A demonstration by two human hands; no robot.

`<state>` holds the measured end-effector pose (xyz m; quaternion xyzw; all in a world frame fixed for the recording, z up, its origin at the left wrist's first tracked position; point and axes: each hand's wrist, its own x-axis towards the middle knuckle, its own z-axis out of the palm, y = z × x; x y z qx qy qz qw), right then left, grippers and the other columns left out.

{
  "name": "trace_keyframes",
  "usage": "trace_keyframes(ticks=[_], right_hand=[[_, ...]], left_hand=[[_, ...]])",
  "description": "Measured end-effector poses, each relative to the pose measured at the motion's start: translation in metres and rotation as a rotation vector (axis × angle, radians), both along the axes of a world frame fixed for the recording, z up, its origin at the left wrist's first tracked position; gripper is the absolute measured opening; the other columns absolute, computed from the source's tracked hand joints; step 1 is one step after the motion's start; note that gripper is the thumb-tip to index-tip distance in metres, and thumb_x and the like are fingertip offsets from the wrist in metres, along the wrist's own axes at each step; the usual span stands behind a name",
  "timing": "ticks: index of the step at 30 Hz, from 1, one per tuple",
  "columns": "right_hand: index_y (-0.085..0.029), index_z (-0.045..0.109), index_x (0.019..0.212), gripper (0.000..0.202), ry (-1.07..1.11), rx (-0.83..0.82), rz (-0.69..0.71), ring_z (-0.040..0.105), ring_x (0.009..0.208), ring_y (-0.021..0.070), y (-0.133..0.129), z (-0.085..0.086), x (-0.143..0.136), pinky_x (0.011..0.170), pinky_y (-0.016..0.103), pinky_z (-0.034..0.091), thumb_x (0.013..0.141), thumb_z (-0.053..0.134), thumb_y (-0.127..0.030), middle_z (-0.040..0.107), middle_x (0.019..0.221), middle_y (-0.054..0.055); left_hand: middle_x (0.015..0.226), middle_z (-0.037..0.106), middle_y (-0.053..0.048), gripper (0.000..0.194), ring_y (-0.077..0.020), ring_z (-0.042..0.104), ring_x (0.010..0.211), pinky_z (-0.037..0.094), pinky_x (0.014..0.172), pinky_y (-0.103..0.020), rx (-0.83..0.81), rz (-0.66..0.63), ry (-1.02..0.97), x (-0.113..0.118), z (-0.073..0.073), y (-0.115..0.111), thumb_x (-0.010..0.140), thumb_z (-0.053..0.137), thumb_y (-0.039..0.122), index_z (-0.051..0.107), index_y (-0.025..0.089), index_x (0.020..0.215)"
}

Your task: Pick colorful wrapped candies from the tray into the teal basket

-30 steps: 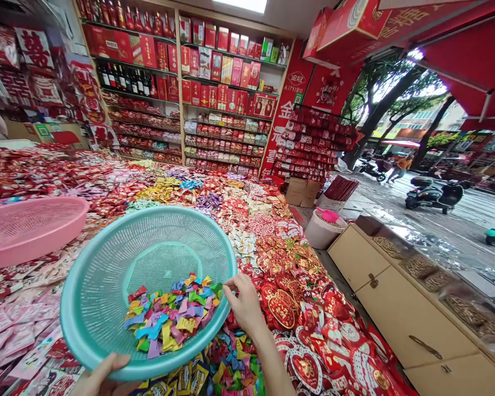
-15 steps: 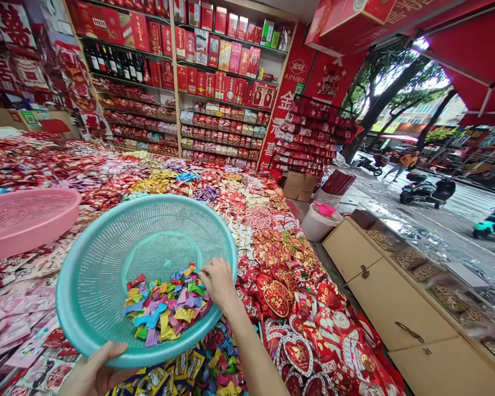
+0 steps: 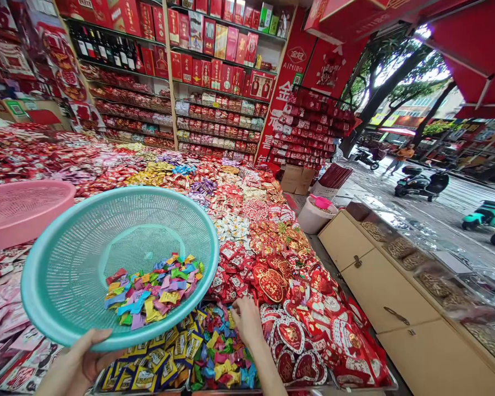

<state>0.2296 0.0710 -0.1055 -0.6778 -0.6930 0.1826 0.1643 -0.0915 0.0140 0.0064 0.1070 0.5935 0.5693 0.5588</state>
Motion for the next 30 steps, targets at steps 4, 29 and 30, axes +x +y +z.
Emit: trace_keyframes(ticks=[4, 29, 30], right_hand=[[-0.02, 0.063, 0.076, 0.011, -0.125, -0.08, -0.051, 0.061, 0.089, 0.0237, -0.006, -0.021, -0.015, 0.073, 0.029, 0.041, 0.086, 0.057, -0.022, 0.068, 0.089, 0.007], [-0.019, 0.064, 0.073, 0.021, -0.251, -0.099, -0.142, 0.065, 0.087, 0.0236, -0.003, -0.006, -0.019, 0.069, 0.028, 0.038, 0.09, 0.051, -0.02, 0.07, 0.086, 0.01], [-0.019, 0.063, 0.071, 0.022, -0.212, -0.088, -0.141, 0.064, 0.084, 0.0225, -0.004, 0.0, -0.016, 0.067, 0.027, 0.038, 0.09, 0.051, -0.021, 0.069, 0.084, 0.009]], left_hand=[[0.085, 0.075, -0.006, 0.018, -0.0276, 0.071, 0.078, 0.061, 0.067, -0.037, 0.016, 0.02, 0.017, -0.004, -0.006, -0.002, 0.057, 0.075, 0.009, 0.067, 0.015, 0.072], [0.084, 0.074, -0.007, 0.019, -0.026, 0.069, 0.075, 0.06, 0.068, -0.038, 0.043, -0.013, 0.047, -0.001, -0.008, -0.007, 0.059, 0.08, 0.023, 0.068, 0.014, 0.07], [0.084, 0.074, -0.007, 0.02, -0.0264, 0.069, 0.076, 0.06, 0.068, -0.039, 0.033, -0.013, 0.045, -0.001, -0.01, -0.007, 0.058, 0.081, 0.023, 0.068, 0.014, 0.07]])
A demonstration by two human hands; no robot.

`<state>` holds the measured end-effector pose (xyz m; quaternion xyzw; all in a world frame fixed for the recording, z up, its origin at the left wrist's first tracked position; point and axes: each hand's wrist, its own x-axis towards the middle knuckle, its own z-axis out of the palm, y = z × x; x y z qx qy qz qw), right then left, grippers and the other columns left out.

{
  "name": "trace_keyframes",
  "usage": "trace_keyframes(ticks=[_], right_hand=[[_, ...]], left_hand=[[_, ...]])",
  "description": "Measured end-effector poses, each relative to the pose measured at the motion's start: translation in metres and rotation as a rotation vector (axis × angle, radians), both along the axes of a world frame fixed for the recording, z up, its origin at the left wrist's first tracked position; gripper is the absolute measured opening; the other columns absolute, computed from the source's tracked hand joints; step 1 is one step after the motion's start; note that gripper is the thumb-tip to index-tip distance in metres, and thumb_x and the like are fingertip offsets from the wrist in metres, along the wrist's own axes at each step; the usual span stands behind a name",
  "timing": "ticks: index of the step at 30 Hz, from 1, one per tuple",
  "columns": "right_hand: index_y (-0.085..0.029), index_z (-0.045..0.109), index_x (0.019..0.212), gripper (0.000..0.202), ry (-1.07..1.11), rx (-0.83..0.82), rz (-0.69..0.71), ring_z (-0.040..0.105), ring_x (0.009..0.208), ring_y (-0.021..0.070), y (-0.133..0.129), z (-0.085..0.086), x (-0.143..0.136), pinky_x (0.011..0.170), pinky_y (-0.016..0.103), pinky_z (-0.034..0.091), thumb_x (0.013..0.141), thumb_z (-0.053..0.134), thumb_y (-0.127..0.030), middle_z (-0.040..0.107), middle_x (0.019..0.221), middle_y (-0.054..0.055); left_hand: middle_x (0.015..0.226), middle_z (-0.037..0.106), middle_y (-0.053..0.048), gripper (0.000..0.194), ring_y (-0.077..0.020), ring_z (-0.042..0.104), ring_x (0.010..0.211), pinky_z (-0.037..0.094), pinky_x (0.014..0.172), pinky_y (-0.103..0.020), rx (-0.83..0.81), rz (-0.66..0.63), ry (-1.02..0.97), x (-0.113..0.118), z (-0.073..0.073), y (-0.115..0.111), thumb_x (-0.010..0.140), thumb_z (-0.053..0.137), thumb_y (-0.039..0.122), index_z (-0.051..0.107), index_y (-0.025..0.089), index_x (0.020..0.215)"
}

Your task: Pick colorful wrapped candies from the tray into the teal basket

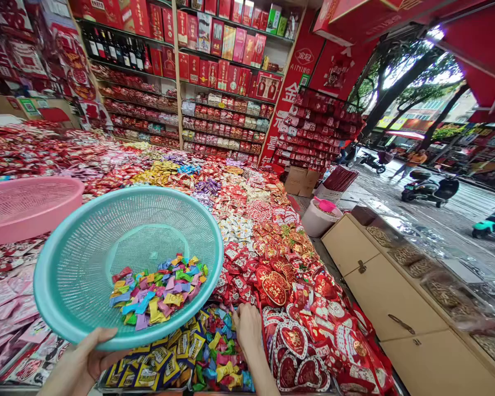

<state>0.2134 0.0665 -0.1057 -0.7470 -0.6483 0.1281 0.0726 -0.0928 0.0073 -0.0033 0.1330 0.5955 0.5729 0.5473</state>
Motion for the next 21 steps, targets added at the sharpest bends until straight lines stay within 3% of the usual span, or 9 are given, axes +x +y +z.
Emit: trace_keyframes(ticks=[3, 6, 11, 14, 17, 21], right_hand=[[-0.019, 0.058, 0.064, 0.029, 0.175, 0.044, 0.022, 0.059, 0.07, 0.0192, -0.004, 0.023, 0.011, 0.061, 0.026, 0.036, 0.091, 0.049, -0.025, 0.065, 0.072, 0.005], [-0.02, 0.056, 0.063, 0.033, 0.368, 0.163, 0.065, 0.055, 0.065, 0.0181, -0.002, 0.057, 0.018, 0.06, 0.026, 0.036, 0.092, 0.05, -0.035, 0.06, 0.066, 0.002], [-0.02, 0.061, 0.07, 0.034, 0.564, 0.348, 0.166, 0.053, 0.069, 0.0169, 0.013, 0.107, -0.003, 0.065, 0.026, 0.038, 0.092, 0.052, -0.045, 0.059, 0.07, 0.001], [-0.02, 0.062, 0.071, 0.032, 0.561, 0.384, 0.272, 0.053, 0.072, 0.0163, 0.026, 0.116, -0.032, 0.068, 0.026, 0.038, 0.093, 0.053, -0.041, 0.06, 0.072, 0.001], [-0.02, 0.064, 0.072, 0.027, 0.508, 0.381, 0.351, 0.054, 0.076, 0.0168, 0.035, 0.114, -0.06, 0.071, 0.027, 0.038, 0.093, 0.055, -0.035, 0.062, 0.075, 0.002], [-0.021, 0.068, 0.081, 0.022, 0.479, 0.372, 0.388, 0.056, 0.081, 0.018, 0.038, 0.111, -0.076, 0.076, 0.029, 0.04, 0.094, 0.054, -0.03, 0.064, 0.08, 0.003]], left_hand=[[0.087, 0.074, -0.008, 0.023, -0.0281, 0.069, 0.079, 0.06, 0.069, -0.041, -0.018, 0.012, -0.012, 0.001, -0.004, 0.001, 0.053, 0.083, 0.022, 0.069, 0.014, 0.07], [0.086, 0.073, -0.008, 0.022, -0.0283, 0.068, 0.08, 0.06, 0.071, -0.042, -0.013, 0.01, -0.01, 0.004, -0.005, 0.002, 0.055, 0.082, 0.024, 0.068, 0.014, 0.067], [0.09, 0.074, -0.008, 0.019, -0.0272, 0.069, 0.08, 0.06, 0.07, -0.042, -0.054, -0.036, -0.041, 0.012, 0.004, 0.002, 0.058, 0.08, 0.02, 0.07, 0.014, 0.074], [0.087, 0.073, -0.008, 0.021, -0.0267, 0.069, 0.077, 0.06, 0.068, -0.041, -0.07, -0.041, -0.047, 0.018, 0.01, 0.0, 0.056, 0.08, 0.019, 0.069, 0.013, 0.073], [0.081, 0.072, -0.008, 0.022, -0.0269, 0.068, 0.077, 0.06, 0.068, -0.04, -0.072, -0.056, -0.047, 0.024, 0.012, -0.003, 0.055, 0.081, 0.022, 0.068, 0.012, 0.07], [0.081, 0.073, -0.008, 0.023, -0.0264, 0.068, 0.075, 0.06, 0.068, -0.04, -0.061, -0.052, -0.031, 0.027, 0.012, -0.007, 0.055, 0.081, 0.024, 0.068, 0.012, 0.07]])
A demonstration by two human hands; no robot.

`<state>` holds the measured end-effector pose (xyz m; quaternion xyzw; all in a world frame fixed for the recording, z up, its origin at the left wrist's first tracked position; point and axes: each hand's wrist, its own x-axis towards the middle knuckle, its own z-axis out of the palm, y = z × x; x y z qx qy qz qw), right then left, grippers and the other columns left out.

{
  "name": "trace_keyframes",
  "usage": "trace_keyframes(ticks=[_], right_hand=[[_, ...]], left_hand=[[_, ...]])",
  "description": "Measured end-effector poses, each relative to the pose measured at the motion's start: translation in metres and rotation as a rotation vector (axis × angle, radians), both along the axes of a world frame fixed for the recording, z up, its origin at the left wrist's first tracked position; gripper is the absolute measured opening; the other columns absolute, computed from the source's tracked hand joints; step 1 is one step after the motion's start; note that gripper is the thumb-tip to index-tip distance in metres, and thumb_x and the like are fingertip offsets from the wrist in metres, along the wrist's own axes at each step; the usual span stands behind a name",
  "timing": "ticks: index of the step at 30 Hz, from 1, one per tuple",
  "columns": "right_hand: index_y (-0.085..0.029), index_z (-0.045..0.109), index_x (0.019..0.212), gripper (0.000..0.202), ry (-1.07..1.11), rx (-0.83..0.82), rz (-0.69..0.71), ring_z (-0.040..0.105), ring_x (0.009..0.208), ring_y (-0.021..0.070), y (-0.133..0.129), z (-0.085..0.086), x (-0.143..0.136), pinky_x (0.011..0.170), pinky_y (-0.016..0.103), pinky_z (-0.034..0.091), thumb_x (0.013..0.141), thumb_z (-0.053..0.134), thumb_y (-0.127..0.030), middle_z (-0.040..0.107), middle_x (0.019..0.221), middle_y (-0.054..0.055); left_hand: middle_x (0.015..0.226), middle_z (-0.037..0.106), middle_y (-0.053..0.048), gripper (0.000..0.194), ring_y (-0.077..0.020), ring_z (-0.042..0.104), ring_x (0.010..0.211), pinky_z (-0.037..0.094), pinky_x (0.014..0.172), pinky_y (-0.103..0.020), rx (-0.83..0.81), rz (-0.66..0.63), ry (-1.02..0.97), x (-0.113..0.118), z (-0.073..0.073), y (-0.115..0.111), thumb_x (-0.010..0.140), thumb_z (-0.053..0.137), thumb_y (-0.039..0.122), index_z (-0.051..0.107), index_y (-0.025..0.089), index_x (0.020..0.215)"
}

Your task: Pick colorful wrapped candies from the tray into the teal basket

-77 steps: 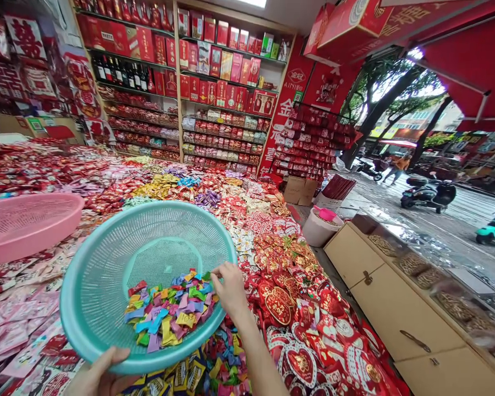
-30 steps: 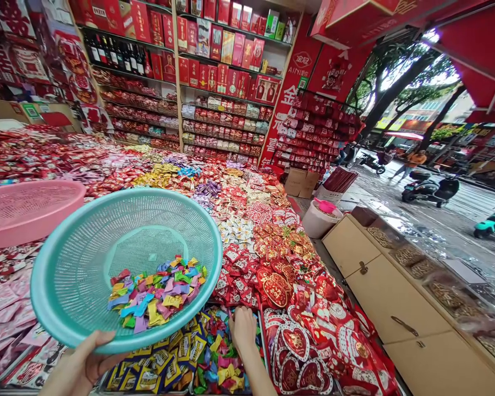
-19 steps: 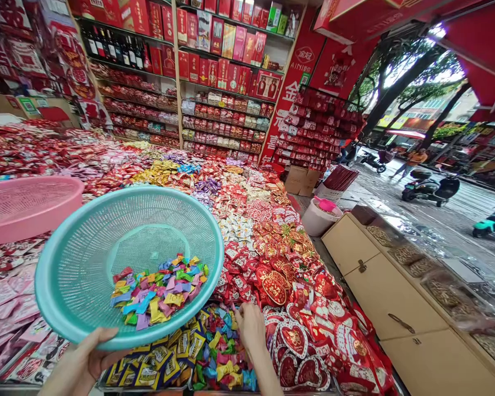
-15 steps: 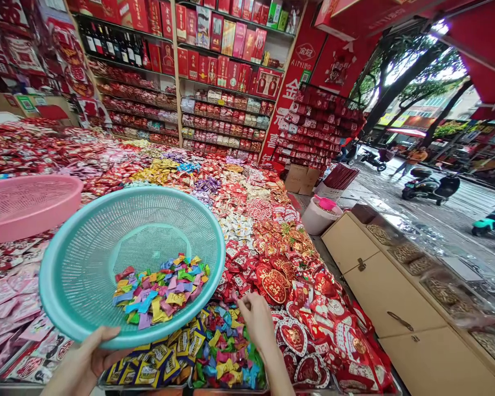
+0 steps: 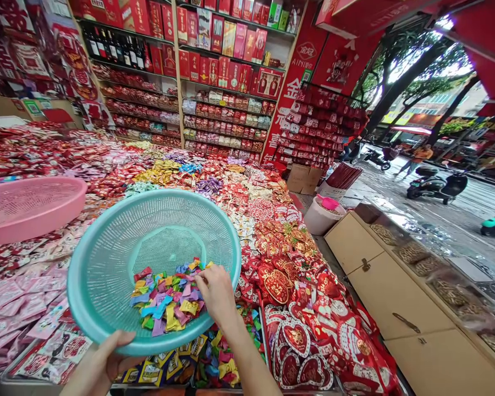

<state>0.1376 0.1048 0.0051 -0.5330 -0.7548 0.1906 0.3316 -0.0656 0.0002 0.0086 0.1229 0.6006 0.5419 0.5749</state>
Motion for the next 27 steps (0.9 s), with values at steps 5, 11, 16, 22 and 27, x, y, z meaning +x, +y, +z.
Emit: trace_keyframes(ticks=[5, 11, 16, 22, 27], right_hand=[[-0.021, 0.069, 0.092, 0.023, 0.142, 0.046, -0.094, 0.057, 0.082, 0.0182, -0.008, -0.008, 0.033, 0.075, 0.029, 0.042, 0.095, 0.05, -0.034, 0.065, 0.084, 0.004], [-0.022, 0.07, 0.089, 0.024, -0.025, -0.17, -0.212, 0.058, 0.082, 0.0218, -0.033, -0.073, 0.09, 0.074, 0.031, 0.043, 0.093, 0.048, -0.032, 0.064, 0.083, 0.006], [-0.022, 0.071, 0.097, 0.022, -0.273, -0.448, -0.106, 0.056, 0.097, 0.0235, -0.055, -0.112, 0.095, 0.082, 0.031, 0.042, 0.084, 0.054, -0.018, 0.064, 0.097, 0.007], [-0.021, 0.068, 0.105, 0.033, -0.383, -0.615, -0.031, 0.053, 0.103, 0.0227, -0.058, -0.111, 0.087, 0.083, 0.028, 0.037, 0.075, 0.055, -0.014, 0.062, 0.105, 0.006], [-0.019, 0.067, 0.098, 0.028, -0.429, -0.591, -0.047, 0.053, 0.1, 0.0228, -0.053, -0.115, 0.086, 0.079, 0.028, 0.036, 0.073, 0.056, -0.013, 0.062, 0.103, 0.006]], left_hand=[[0.091, 0.074, -0.008, 0.027, -0.0271, 0.069, 0.08, 0.06, 0.069, -0.042, -0.005, 0.0, -0.009, -0.007, -0.003, 0.002, 0.055, 0.082, 0.019, 0.068, 0.013, 0.078], [0.092, 0.074, -0.008, 0.021, -0.0273, 0.069, 0.08, 0.061, 0.067, -0.041, 0.028, 0.034, 0.023, -0.018, -0.008, 0.009, 0.058, 0.08, 0.021, 0.067, 0.014, 0.073], [0.087, 0.074, -0.007, 0.023, -0.0283, 0.069, 0.081, 0.061, 0.068, -0.039, 0.036, 0.023, 0.042, -0.023, -0.007, 0.011, 0.055, 0.082, 0.023, 0.068, 0.015, 0.073], [0.091, 0.075, -0.005, 0.025, -0.0285, 0.069, 0.084, 0.061, 0.069, -0.04, 0.058, 0.043, 0.051, -0.025, -0.007, 0.008, 0.058, 0.081, 0.023, 0.068, 0.017, 0.078], [0.087, 0.075, -0.006, 0.019, -0.0285, 0.07, 0.081, 0.061, 0.068, -0.039, 0.037, 0.05, 0.042, -0.023, -0.01, 0.005, 0.057, 0.08, 0.021, 0.067, 0.015, 0.07]])
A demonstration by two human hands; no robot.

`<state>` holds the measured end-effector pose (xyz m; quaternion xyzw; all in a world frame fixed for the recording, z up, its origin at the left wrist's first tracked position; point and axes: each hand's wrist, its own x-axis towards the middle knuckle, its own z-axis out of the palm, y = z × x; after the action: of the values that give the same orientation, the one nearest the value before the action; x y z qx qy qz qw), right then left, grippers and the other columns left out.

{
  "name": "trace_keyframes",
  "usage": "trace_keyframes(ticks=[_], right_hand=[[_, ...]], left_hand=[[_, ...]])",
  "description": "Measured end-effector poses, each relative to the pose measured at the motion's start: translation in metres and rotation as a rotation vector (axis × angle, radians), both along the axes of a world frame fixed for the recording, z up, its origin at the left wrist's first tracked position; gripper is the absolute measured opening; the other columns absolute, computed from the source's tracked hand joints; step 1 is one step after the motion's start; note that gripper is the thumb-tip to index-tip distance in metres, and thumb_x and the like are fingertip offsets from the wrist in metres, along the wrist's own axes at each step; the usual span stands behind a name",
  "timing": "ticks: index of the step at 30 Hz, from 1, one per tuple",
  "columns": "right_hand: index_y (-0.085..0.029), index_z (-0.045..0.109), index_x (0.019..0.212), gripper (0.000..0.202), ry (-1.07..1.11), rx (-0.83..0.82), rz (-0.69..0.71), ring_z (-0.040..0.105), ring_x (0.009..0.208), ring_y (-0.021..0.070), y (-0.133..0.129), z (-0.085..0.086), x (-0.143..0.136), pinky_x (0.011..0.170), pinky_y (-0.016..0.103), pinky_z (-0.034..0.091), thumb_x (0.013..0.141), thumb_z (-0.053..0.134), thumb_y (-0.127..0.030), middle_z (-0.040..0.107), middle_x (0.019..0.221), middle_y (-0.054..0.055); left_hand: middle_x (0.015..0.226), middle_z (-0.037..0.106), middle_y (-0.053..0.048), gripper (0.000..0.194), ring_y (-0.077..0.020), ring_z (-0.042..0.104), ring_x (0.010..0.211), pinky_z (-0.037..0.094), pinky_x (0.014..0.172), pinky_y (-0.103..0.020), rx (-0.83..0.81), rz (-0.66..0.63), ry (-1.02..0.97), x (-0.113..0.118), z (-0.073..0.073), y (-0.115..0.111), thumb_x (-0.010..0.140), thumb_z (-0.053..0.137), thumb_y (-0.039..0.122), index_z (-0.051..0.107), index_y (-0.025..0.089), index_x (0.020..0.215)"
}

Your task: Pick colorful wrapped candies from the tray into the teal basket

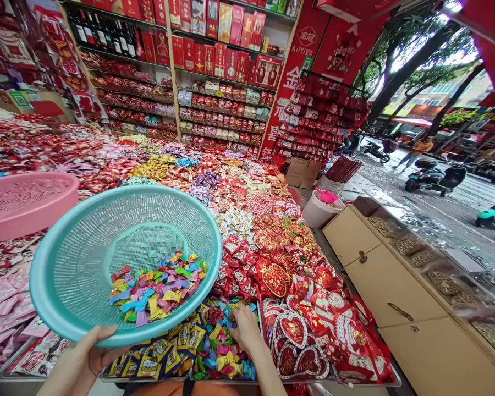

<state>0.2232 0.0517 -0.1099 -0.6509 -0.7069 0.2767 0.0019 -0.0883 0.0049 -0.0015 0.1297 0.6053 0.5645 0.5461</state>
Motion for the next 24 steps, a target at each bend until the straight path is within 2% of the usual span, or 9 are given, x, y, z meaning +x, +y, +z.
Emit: trace_keyframes(ticks=[4, 9, 15, 19, 24], right_hand=[[-0.018, 0.067, 0.095, 0.023, -0.011, 0.014, 0.007, 0.055, 0.099, 0.0237, 0.001, -0.003, 0.0, 0.077, 0.028, 0.036, 0.074, 0.058, -0.014, 0.063, 0.102, 0.007], [-0.019, 0.07, 0.091, 0.016, 0.027, 0.079, 0.01, 0.055, 0.098, 0.0238, -0.001, -0.007, 0.001, 0.079, 0.029, 0.036, 0.082, 0.056, -0.018, 0.064, 0.099, 0.007], [-0.019, 0.07, 0.085, 0.021, 0.061, 0.161, -0.022, 0.055, 0.092, 0.022, -0.002, -0.009, 0.001, 0.079, 0.029, 0.036, 0.084, 0.05, -0.012, 0.064, 0.093, 0.007], [-0.02, 0.069, 0.082, 0.021, 0.126, 0.203, -0.057, 0.056, 0.09, 0.0215, 0.0, 0.003, 0.004, 0.076, 0.029, 0.038, 0.082, 0.05, -0.012, 0.065, 0.09, 0.006], [-0.021, 0.066, 0.076, 0.018, 0.309, 0.298, -0.108, 0.057, 0.077, 0.0193, 0.009, 0.036, 0.015, 0.069, 0.028, 0.041, 0.083, 0.05, -0.019, 0.063, 0.076, 0.003]], left_hand=[[0.088, 0.075, -0.006, 0.018, -0.0287, 0.07, 0.078, 0.061, 0.067, -0.04, -0.01, 0.025, -0.01, 0.001, -0.002, 0.0, 0.056, 0.08, 0.019, 0.067, 0.016, 0.07], [0.085, 0.074, -0.007, 0.02, -0.0295, 0.07, 0.079, 0.06, 0.067, -0.04, -0.021, 0.025, -0.022, 0.0, -0.002, 0.0, 0.055, 0.08, 0.019, 0.067, 0.015, 0.071], [0.087, 0.074, -0.004, 0.019, -0.0267, 0.069, 0.081, 0.06, 0.069, -0.038, 0.005, -0.008, 0.002, -0.001, 0.001, 0.0, 0.06, 0.079, 0.021, 0.067, 0.016, 0.074], [0.084, 0.074, -0.006, 0.019, -0.0277, 0.069, 0.079, 0.06, 0.068, -0.038, -0.007, -0.012, -0.005, 0.0, 0.001, 0.0, 0.058, 0.079, 0.02, 0.068, 0.015, 0.072], [0.082, 0.074, -0.006, 0.015, -0.0266, 0.069, 0.075, 0.06, 0.066, -0.036, -0.019, -0.01, -0.014, 0.003, 0.001, -0.001, 0.059, 0.078, 0.02, 0.068, 0.015, 0.07]])
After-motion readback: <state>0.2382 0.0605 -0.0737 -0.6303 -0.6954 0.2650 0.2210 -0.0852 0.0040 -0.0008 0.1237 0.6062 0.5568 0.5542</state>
